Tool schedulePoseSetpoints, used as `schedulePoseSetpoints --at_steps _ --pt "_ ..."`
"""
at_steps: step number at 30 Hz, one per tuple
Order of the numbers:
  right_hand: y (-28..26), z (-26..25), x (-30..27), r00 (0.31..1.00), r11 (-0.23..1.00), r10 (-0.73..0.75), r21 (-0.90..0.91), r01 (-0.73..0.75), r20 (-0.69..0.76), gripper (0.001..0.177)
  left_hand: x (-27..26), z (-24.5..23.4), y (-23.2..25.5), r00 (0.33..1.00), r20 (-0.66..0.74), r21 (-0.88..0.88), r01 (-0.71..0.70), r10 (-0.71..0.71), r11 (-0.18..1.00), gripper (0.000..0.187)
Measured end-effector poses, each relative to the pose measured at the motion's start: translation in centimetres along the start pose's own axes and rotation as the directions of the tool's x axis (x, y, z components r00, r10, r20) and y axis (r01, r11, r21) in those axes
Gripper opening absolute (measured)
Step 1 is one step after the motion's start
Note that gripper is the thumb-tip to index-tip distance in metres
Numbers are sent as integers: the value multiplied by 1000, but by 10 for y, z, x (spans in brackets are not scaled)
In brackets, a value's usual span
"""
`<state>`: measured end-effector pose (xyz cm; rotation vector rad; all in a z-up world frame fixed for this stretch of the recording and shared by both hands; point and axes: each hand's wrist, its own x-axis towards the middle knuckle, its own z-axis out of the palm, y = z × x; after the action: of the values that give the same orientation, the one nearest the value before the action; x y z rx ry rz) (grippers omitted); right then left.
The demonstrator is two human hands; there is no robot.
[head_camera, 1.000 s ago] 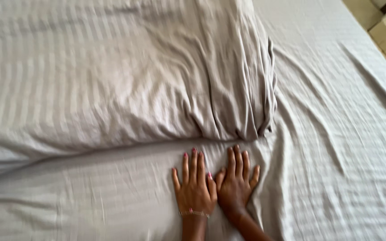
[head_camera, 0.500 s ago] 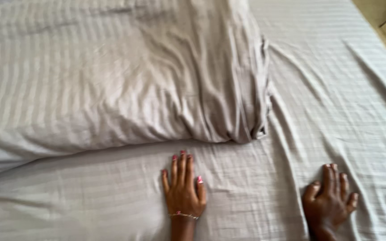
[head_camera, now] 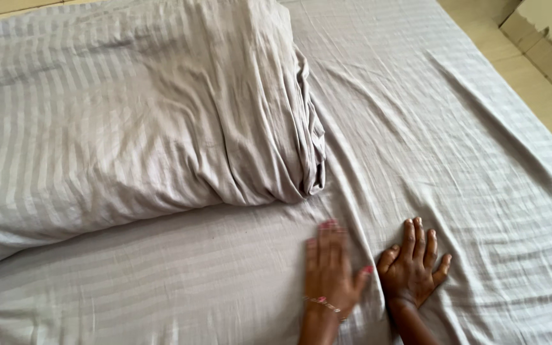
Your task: The person smooths a light gray striped bed sheet by hand across the mattress surface. They repeatedly press and glide their hands over the fabric to remove wrinkles, working from the foot of the bed toward the head and along the sides.
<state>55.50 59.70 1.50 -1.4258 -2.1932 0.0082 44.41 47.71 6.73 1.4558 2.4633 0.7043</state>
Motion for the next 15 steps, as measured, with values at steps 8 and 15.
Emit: schedulePoseSetpoints --at_steps 8,15 --pt "-1 2 -4 1000 1000 -2 -8 2 3 65 -48 -76 -184 734 -516 135 579 -441 804 53" --pt "-2 2 -5 1000 1000 13 -17 -12 27 64 20 -65 -227 796 -435 551 605 -422 575 80"
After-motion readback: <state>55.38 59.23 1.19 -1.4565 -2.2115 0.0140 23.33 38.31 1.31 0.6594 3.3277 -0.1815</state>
